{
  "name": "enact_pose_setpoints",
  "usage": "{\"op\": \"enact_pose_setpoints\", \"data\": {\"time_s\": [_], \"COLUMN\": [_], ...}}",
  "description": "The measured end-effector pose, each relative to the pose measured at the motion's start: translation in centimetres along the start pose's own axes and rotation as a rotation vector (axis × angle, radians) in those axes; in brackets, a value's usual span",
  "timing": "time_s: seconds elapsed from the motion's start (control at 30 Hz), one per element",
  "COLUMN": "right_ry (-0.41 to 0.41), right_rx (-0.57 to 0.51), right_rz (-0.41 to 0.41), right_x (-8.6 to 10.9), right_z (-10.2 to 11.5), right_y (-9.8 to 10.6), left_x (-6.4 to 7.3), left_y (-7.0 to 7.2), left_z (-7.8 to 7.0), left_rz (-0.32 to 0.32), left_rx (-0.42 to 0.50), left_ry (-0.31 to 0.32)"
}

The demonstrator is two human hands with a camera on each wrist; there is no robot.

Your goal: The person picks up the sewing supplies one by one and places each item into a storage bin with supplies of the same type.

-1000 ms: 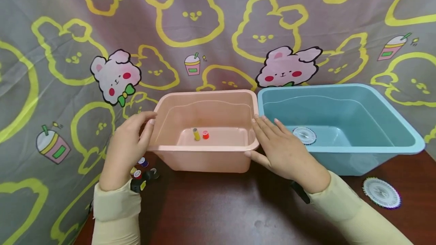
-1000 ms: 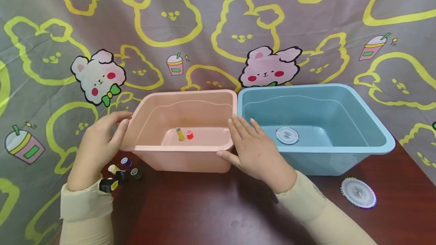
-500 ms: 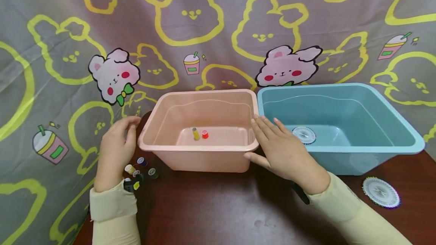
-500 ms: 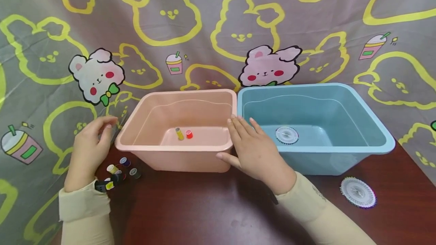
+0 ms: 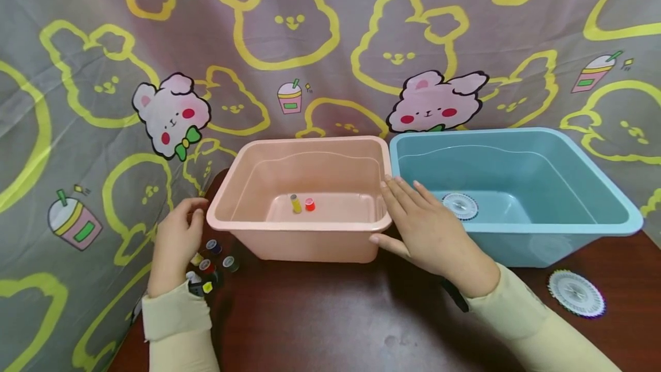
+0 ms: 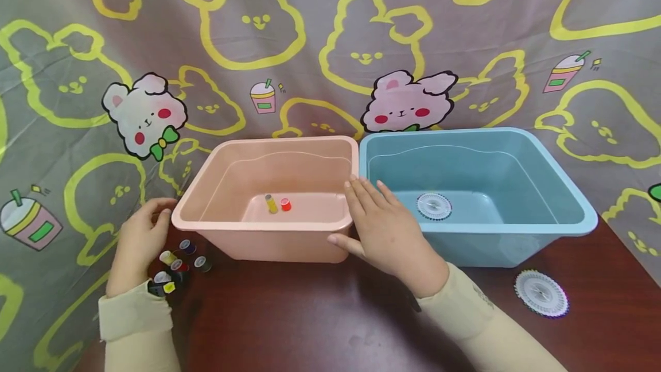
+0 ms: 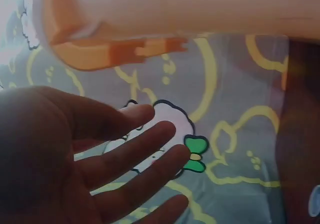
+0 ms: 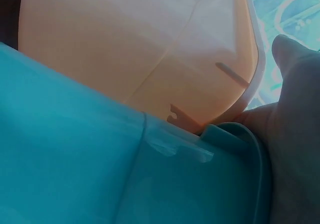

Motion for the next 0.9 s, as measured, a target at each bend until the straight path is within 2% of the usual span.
{"op": "enact_pose_setpoints", "data": {"time_s": [0.2,0.37,0.57,0.73,0.9], "right_ry": [-0.006,-0.003,-0.004,-0.007,-0.001], "right_rx": [0.007,0.006,0.008,0.007,0.003], "right_rz": [-0.001,-0.001,-0.005,0.002,-0.01], "right_x": [0.0,0.0,0.0,-0.1,0.0], "right_z": [0.1,0.1,0.0,0.0,0.1], "right_y": [-0.1,-0.1,0.0,-0.1,-0.1], "left_x": [-0.3,-0.6,-0.8,-0.7,-0.6], "left_y": [-1.0,-2.0,-3.0,-3.7,-4.4], "left_z": [1.0,2.2,3.4,4.5,5.3], "left_rz": [0.076,0.12,0.207,0.284,0.302], "left_rx": [-0.042,-0.093,-0.15,-0.131,-0.112], "left_ry": [-0.032,0.004,0.041,0.058,0.071]}}
Point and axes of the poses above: each hand's wrist, its own x-axis away from the middle knuckle, its own y-axis out of the back of the hand, z = x × y, the point moved 2 cm from there along -x, towards the middle knuckle, and after that the axes turned 4 degrees about -z, right-handed, at the moved point
